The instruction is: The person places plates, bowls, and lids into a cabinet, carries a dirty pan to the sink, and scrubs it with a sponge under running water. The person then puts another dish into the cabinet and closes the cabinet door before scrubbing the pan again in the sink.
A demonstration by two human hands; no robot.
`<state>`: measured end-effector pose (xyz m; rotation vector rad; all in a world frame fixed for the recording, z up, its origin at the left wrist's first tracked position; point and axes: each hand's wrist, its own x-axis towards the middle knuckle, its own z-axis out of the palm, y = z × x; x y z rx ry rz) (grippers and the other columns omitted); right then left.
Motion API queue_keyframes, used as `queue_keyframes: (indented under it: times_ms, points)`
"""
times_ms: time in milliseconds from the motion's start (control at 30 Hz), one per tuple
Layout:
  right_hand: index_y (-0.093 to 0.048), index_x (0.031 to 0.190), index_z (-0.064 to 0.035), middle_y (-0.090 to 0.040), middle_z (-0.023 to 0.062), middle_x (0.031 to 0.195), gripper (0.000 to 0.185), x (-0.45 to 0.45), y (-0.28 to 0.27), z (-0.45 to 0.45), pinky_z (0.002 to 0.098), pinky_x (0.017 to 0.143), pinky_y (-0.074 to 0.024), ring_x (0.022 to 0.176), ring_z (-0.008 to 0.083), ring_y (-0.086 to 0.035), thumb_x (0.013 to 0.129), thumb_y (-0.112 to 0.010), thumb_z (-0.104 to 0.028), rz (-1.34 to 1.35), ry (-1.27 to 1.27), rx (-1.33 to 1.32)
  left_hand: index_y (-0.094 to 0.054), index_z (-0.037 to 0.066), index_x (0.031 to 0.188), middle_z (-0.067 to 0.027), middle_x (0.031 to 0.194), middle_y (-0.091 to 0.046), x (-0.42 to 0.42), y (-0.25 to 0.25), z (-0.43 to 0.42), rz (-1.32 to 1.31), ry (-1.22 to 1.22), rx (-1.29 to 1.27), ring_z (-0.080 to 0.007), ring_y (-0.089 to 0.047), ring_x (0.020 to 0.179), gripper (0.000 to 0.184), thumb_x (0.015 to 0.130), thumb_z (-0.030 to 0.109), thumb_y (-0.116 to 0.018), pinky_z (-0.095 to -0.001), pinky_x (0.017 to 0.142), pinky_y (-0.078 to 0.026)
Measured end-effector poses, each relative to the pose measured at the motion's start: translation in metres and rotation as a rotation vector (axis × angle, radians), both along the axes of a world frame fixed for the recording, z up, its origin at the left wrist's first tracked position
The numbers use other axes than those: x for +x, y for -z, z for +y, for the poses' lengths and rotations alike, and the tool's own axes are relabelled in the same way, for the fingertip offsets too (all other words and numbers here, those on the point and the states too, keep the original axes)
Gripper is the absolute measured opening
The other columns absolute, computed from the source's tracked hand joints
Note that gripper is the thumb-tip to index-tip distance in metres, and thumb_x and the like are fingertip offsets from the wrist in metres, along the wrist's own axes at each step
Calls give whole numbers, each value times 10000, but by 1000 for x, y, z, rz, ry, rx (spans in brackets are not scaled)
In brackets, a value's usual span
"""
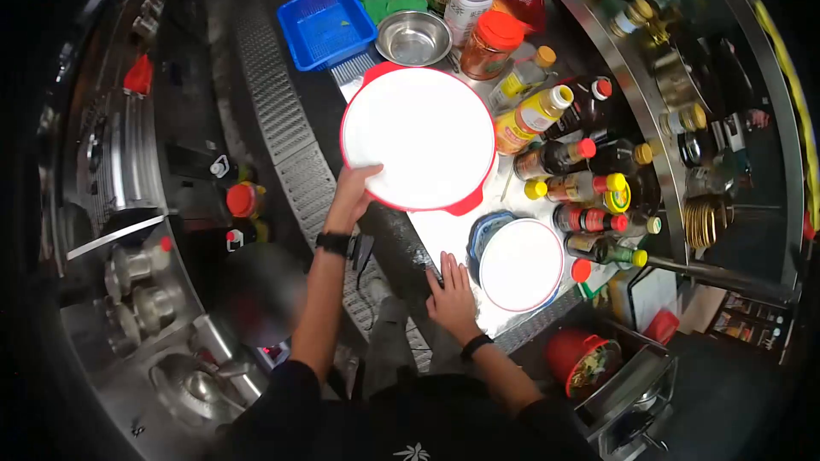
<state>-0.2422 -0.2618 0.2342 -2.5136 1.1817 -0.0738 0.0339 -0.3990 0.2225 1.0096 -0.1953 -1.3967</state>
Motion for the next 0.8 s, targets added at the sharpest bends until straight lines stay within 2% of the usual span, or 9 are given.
queue_keyframes:
  times_ms: [100,333,367,400,467,567,733,767,800]
  points:
    - [-555,1226,-34,-240,273,1477,547,-4,2,2,506,1102,-234,1378,394,-236,706,-610,-192,-40,-5,9,-494,-29,1170,-152,1040,-608,-1,-19,-1,-56,-32,56,-275,-652,879,478,707,-117,-581,-360,636,-588]
    - [-530,1276,-62,-199,255,1502,597,-9,4,3,461,1136,-178,1408,357,-190,707,-624,-220,12,-26,-28,-523,-44,1105,-154,1004,-618,0,-49,38,-278,-193,56,-278,-656,811,453,667,-139,-597,-340,632,-568]
    - [-528,1278,-62,-200,254,1502,599,-9,5,2,460,1136,-181,1407,355,-191,708,-623,-219,11,-21,-45,-518,-61,1127,-146,1045,-619,-1,-51,49,-332,-293,1,-254,-644,865,475,667,-131,-616,-336,735,-538]
    - [-527,1281,-62,-202,253,1501,600,-9,6,3,460,1135,-184,1407,352,-192,710,-623,-218,14,-28,-59,-518,-61,1127,-146,1045,-619,-2,-57,64,-332,-301,14,-254,-644,865,475,667,-131,-616,-336,735,-538]
    - [-537,1264,-53,-209,257,1495,586,-8,3,3,469,1129,-199,1405,361,-190,704,-621,-204,-2,-25,-59,-506,-68,1171,-135,1093,-614,10,-66,103,-696,-518,-64,-221,-615,952,501,689,-96,-638,-317,855,-484]
    - [-519,1286,-55,-162,262,1508,636,-6,4,3,489,1130,-172,1416,380,-141,685,-650,-217,-13,-30,-32,-493,-74,1212,-135,1124,-610,30,-82,170,-1029,-660,120,-191,-586,1020,494,741,-33,-637,-308,921,-441]
    - [-525,1264,-42,-229,282,1475,611,7,0,6,507,1115,-203,1383,416,-202,686,-634,-208,-3,-83,-81,-472,102,1342,-233,1193,-581,61,-75,220,-1772,-517,390,-360,-580,1099,658,708,-72,-487,-389,911,-452]
    - [-509,1289,-56,-226,290,1472,628,10,-1,9,515,1113,-202,1379,429,-202,695,-632,-219,11,-55,-64,-493,201,1335,-223,1209,-563,70,-54,224,-1719,-536,438,-415,-547,1092,709,696,-105,-458,-430,902,-473]
    - [-492,1314,-70,-223,298,1470,645,11,2,8,523,1110,-202,1374,443,-201,704,-629,-229,26,-36,-56,-493,201,1335,-223,1209,-563,78,-25,230,-1679,-594,473,-415,-547,1092,709,696,-105,-458,-430,902,-473]
